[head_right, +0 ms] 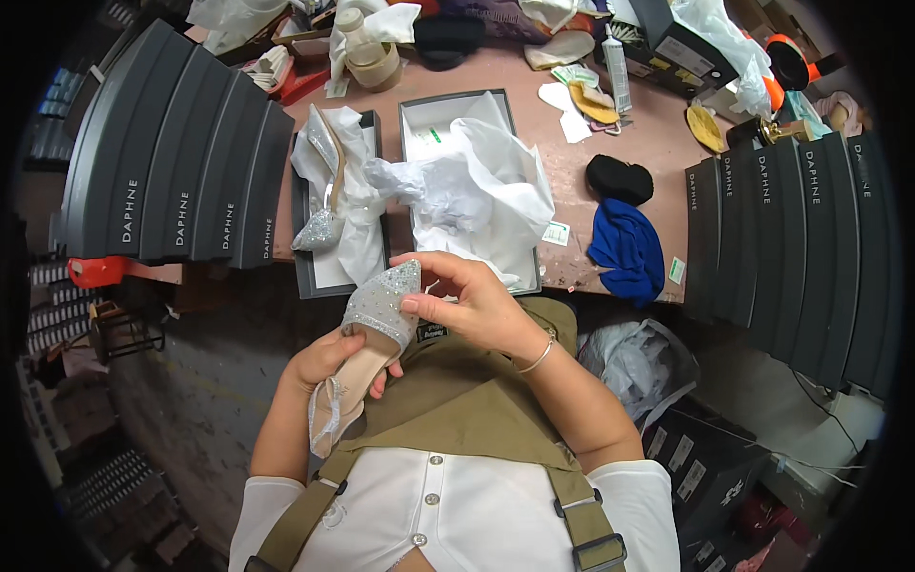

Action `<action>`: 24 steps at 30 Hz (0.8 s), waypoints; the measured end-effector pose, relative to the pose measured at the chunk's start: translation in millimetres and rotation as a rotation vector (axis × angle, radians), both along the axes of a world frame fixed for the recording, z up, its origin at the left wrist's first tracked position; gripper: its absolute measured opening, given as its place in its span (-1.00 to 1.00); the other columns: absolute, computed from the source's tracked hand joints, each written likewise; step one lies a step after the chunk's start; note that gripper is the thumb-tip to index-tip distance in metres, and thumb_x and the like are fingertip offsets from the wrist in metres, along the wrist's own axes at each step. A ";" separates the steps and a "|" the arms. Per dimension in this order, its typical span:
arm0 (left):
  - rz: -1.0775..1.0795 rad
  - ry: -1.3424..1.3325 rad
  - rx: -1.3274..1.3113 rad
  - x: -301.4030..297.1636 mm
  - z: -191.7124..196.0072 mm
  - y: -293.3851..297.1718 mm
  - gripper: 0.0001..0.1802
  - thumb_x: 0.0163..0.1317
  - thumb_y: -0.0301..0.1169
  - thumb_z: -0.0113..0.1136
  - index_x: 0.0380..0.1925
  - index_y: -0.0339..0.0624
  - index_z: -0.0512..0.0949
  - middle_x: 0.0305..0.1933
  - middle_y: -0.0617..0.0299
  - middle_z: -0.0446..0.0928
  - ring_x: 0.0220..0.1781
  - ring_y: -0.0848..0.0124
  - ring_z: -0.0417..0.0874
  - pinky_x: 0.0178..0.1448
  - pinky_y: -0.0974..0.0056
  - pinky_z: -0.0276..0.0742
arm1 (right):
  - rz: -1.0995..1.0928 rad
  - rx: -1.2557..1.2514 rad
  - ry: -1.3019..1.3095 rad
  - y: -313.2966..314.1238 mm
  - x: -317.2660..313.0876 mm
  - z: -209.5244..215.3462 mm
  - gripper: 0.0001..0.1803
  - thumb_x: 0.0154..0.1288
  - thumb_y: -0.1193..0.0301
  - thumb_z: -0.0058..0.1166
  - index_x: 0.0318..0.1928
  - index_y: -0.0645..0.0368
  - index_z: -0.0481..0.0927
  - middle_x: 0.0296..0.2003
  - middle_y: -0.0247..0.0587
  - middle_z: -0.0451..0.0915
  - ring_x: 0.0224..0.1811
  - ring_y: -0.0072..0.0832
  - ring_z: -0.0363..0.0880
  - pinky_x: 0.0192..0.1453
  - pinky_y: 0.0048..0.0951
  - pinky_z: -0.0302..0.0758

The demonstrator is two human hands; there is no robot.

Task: Packing high-heeled shoes into boxes using tissue paper and a brush for cleaning.

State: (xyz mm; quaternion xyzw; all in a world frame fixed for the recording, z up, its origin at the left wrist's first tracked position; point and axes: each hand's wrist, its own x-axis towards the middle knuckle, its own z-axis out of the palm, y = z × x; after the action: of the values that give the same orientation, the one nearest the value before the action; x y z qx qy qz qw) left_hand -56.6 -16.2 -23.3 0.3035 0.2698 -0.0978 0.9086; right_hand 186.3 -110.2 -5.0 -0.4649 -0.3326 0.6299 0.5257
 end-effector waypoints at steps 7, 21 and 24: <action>0.013 -0.019 -0.121 -1.3 -11.8 -5.3 -0.33 0.33 0.04 0.02 0.07 -0.44 0.36 -0.18 -0.19 0.56 -0.38 0.24 0.67 -0.32 0.24 0.66 | 0.009 0.021 -0.103 0.0 -3.5 -0.3 -0.54 0.25 0.46 0.23 0.15 0.28 0.47 -0.11 -0.30 0.60 -0.09 -0.61 0.55 -0.01 -0.51 0.53; -0.003 -0.025 -0.012 -4.4 -8.2 3.2 -0.34 0.22 -0.05 0.19 0.07 -0.45 0.37 -0.25 -0.14 0.59 -0.37 0.25 0.67 -0.32 0.27 0.63 | 0.020 0.229 -0.355 1.5 -12.5 16.4 -0.51 0.19 0.42 0.29 0.13 0.24 0.53 -0.07 -0.26 0.53 -0.11 -0.55 0.51 -0.01 -0.50 0.50; -0.002 -0.053 0.151 -1.7 1.7 5.2 -0.38 0.25 -0.05 0.12 0.05 -0.43 0.39 -0.26 -0.12 0.60 -0.34 0.27 0.66 -0.28 0.27 0.61 | -0.036 0.261 -0.284 2.0 -17.3 14.6 -0.44 0.19 0.43 0.28 0.21 0.24 0.45 0.03 -0.21 0.49 0.00 -0.49 0.48 0.08 -0.45 0.46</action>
State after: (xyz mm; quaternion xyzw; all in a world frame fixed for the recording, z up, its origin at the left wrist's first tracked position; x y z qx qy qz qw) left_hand -58.3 -11.0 -21.6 0.3742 0.2518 -0.0700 0.8898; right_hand 169.1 -108.3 9.6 -0.4827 -0.4740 0.5000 0.5406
